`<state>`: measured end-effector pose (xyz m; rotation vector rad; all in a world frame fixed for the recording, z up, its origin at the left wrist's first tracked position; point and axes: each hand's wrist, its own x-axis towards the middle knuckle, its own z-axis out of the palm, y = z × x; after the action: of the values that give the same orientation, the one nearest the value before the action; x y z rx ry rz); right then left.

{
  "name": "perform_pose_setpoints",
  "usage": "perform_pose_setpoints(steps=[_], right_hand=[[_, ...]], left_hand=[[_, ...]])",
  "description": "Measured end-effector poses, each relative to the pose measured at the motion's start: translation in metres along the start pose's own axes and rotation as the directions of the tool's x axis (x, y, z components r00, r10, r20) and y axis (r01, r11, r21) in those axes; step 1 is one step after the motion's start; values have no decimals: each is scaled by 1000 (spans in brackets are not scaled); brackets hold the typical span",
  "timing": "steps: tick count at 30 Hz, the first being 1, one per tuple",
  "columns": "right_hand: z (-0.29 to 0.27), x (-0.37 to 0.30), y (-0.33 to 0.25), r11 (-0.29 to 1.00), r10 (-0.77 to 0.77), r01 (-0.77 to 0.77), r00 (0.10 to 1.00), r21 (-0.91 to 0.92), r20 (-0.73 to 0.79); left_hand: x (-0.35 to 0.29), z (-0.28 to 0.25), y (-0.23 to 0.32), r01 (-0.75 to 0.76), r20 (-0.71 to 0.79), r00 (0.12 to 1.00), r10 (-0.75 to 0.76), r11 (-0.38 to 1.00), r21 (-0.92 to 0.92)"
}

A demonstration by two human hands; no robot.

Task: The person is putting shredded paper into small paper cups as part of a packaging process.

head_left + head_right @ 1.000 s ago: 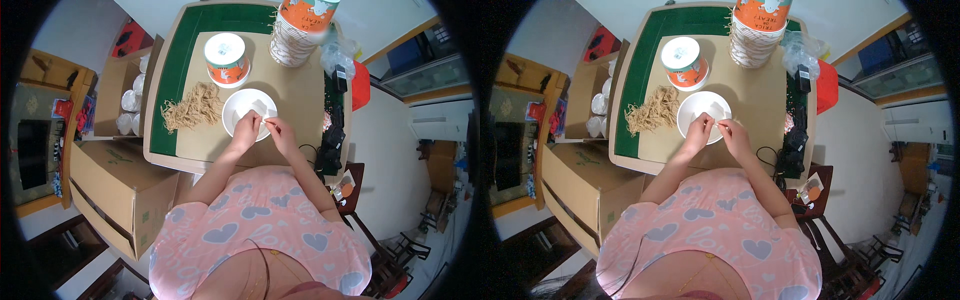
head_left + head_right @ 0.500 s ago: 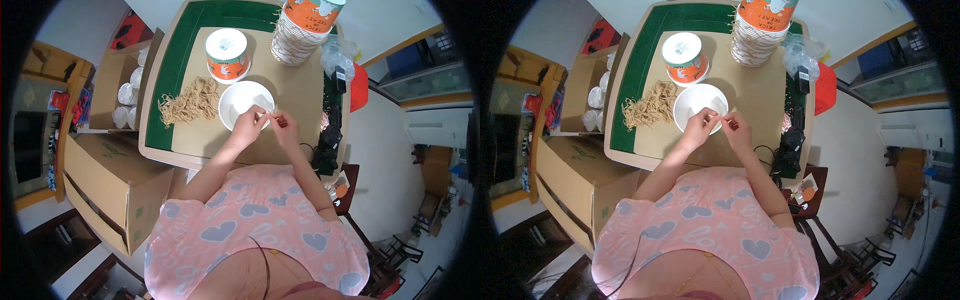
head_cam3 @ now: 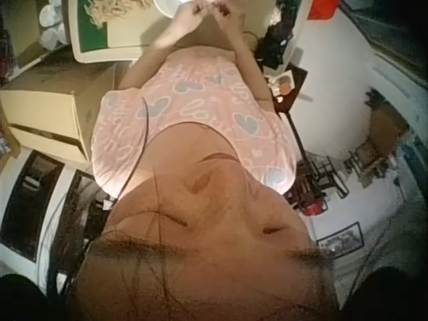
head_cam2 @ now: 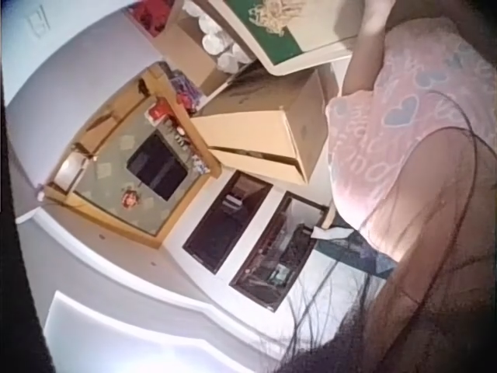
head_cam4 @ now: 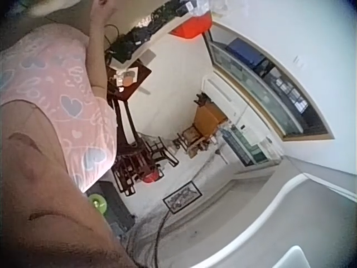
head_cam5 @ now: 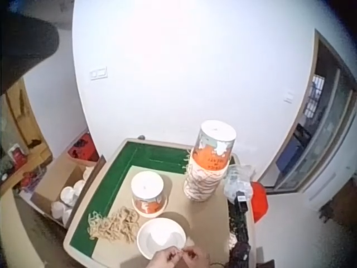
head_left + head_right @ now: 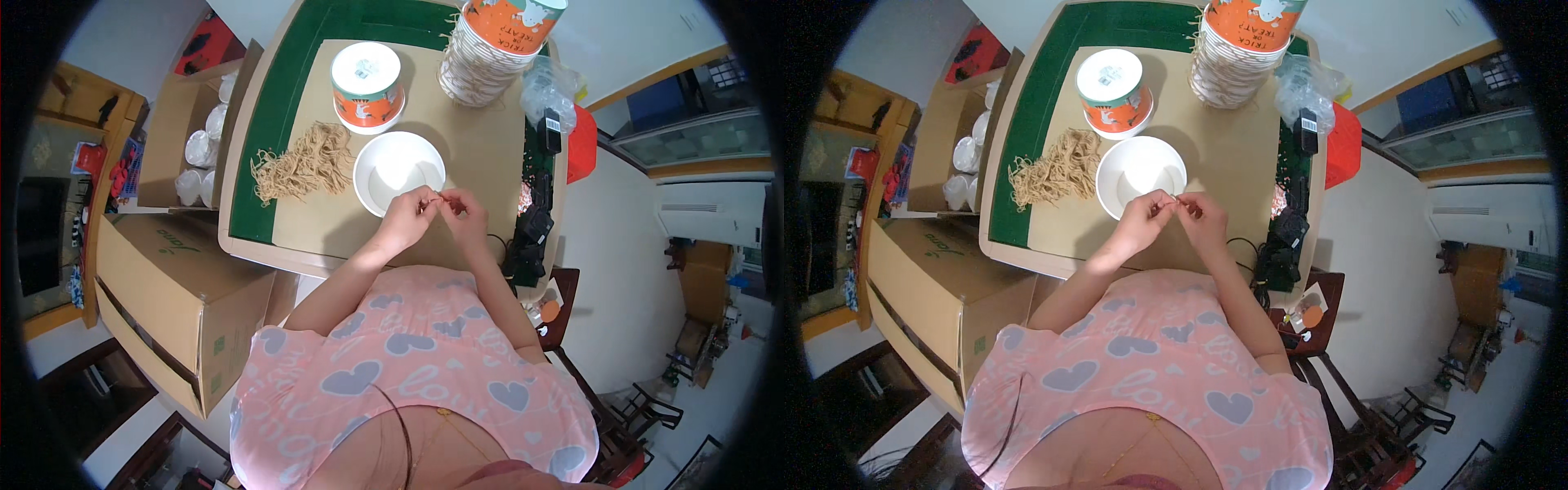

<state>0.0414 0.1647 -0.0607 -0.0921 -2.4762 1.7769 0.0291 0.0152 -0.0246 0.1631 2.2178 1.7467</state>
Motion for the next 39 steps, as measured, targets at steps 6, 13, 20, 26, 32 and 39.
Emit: perform_pose_setpoints(steps=[6,13,20,26,32,39], right_hand=[[0,-5,-10,996,-88,87,996,-37,-20],[3,-7,-9,975,-196,190,979,-111,-48],[10,-2,20,978,-202,197,976,-66,-76],[9,0,28,990,-140,136,984,-43,-108],[-29,19,33,987,152,-154,986,34,66],[-69,62,37,977,87,-149,933,156,349]], left_hand=[[-2,2,3,10,6,1000,-10,998,-56],[-15,3,14,-13,4,1000,13,998,-69],[-29,-2,37,-70,71,994,83,984,-165],[-41,-10,51,-66,153,985,78,994,-86],[-22,-54,35,-243,75,969,237,835,493],[-5,-80,-22,-311,263,949,172,387,868]])
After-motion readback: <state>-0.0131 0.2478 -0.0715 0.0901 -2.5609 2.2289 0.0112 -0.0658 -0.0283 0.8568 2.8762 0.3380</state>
